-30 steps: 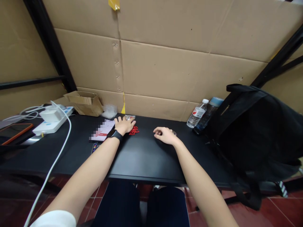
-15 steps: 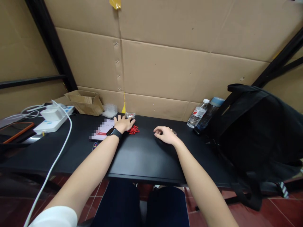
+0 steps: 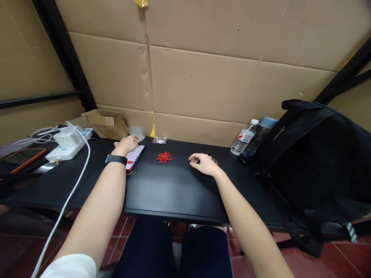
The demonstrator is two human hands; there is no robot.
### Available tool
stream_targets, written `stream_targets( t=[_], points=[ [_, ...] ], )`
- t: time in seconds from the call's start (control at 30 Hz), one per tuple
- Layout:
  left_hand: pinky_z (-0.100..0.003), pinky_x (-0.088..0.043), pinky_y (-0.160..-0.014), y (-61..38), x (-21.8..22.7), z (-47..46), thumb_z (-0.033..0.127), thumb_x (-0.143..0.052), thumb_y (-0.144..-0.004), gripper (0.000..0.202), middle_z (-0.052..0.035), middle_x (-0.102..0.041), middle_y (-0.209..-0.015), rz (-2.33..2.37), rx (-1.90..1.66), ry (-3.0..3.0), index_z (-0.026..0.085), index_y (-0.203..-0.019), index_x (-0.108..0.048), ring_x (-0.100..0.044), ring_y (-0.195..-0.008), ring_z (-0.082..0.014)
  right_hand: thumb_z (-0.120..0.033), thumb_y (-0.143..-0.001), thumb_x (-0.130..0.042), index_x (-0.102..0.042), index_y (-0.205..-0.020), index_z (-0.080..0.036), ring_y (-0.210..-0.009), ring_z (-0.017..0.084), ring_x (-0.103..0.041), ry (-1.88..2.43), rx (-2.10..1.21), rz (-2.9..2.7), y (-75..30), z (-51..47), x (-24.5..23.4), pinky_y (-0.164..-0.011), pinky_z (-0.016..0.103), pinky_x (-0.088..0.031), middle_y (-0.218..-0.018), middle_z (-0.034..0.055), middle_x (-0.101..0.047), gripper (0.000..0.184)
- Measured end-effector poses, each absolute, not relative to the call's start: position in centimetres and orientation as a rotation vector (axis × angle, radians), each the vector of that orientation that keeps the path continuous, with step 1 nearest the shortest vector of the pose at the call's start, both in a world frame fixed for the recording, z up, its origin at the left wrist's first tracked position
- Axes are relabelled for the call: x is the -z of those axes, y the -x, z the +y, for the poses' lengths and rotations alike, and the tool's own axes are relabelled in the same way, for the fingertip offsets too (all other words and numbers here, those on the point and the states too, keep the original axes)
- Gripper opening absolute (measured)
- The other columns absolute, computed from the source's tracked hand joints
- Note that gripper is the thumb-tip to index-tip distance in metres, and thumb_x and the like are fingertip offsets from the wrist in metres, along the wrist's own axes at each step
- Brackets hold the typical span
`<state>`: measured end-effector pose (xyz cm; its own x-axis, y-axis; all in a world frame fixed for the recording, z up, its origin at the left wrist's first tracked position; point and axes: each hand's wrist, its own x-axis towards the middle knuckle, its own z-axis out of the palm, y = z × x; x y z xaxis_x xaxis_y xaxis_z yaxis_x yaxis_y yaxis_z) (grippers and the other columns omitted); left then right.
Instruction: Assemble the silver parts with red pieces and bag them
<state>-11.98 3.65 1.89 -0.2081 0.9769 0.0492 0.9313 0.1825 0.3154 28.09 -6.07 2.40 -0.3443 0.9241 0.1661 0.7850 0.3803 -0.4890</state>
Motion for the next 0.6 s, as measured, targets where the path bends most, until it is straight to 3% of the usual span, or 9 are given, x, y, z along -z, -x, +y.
stream_targets(
  t=[0.2,0.3,0.47,0.6],
  points=[
    [-0.043,-0.051,-0.099,12.0,-1.8,3.9,0.027,-0.057,-0.083,0.045,-0.0144,-0.071,-0.130,2.254,-0.495,-1.941,0.022,-0.126,-0.071,-0.067,-0.118,-0.0342,-0.023,-0.085,-0.070,-0.074,-0.100,-0.026,-0.090,0.017,-0.072,1.478,-0.439,-2.230,-28.6,-6.1,-2.8,-0.084,0.032,-0.047,-0.095,-0.0004,-0.078,0.015],
    [-0.042,-0.051,-0.099,11.8,-2.3,3.2,0.023,-0.056,-0.084,0.044,-0.0138,-0.073,-0.126,2.306,-0.591,-1.928,0.021,-0.125,-0.071,-0.067,-0.118,-0.0335,-0.023,-0.086,-0.069,-0.075,-0.099,-0.026,-0.089,0.017,-0.072,1.459,-0.429,-2.229,-28.9,-5.9,-2.7,-0.086,0.032,-0.047,-0.094,0.0000,-0.078,0.014],
    [-0.042,-0.051,-0.101,9.2,-4.4,1.1,0.021,-0.054,-0.087,0.034,-0.0145,-0.076,-0.117,2.311,-1.154,-1.936,0.017,-0.115,-0.072,-0.069,-0.114,-0.0320,-0.023,-0.085,-0.070,-0.075,-0.098,-0.025,-0.087,0.017,-0.072,1.447,-0.426,-2.223,-29.1,-5.6,-2.4,-0.086,0.033,-0.048,-0.092,0.0003,-0.078,0.014],
    [-0.036,-0.050,-0.104,4.0,-5.2,-0.7,0.018,-0.052,-0.089,0.032,-0.0102,-0.076,-0.118,1.884,-1.436,-2.131,0.017,-0.116,-0.069,-0.070,-0.112,-0.0247,-0.023,-0.085,-0.069,-0.075,-0.098,-0.025,-0.087,0.017,-0.071,1.414,-0.436,-2.206,-29.2,-5.5,-2.4,-0.085,0.032,-0.050,-0.093,0.0006,-0.077,0.015]
  ],
)
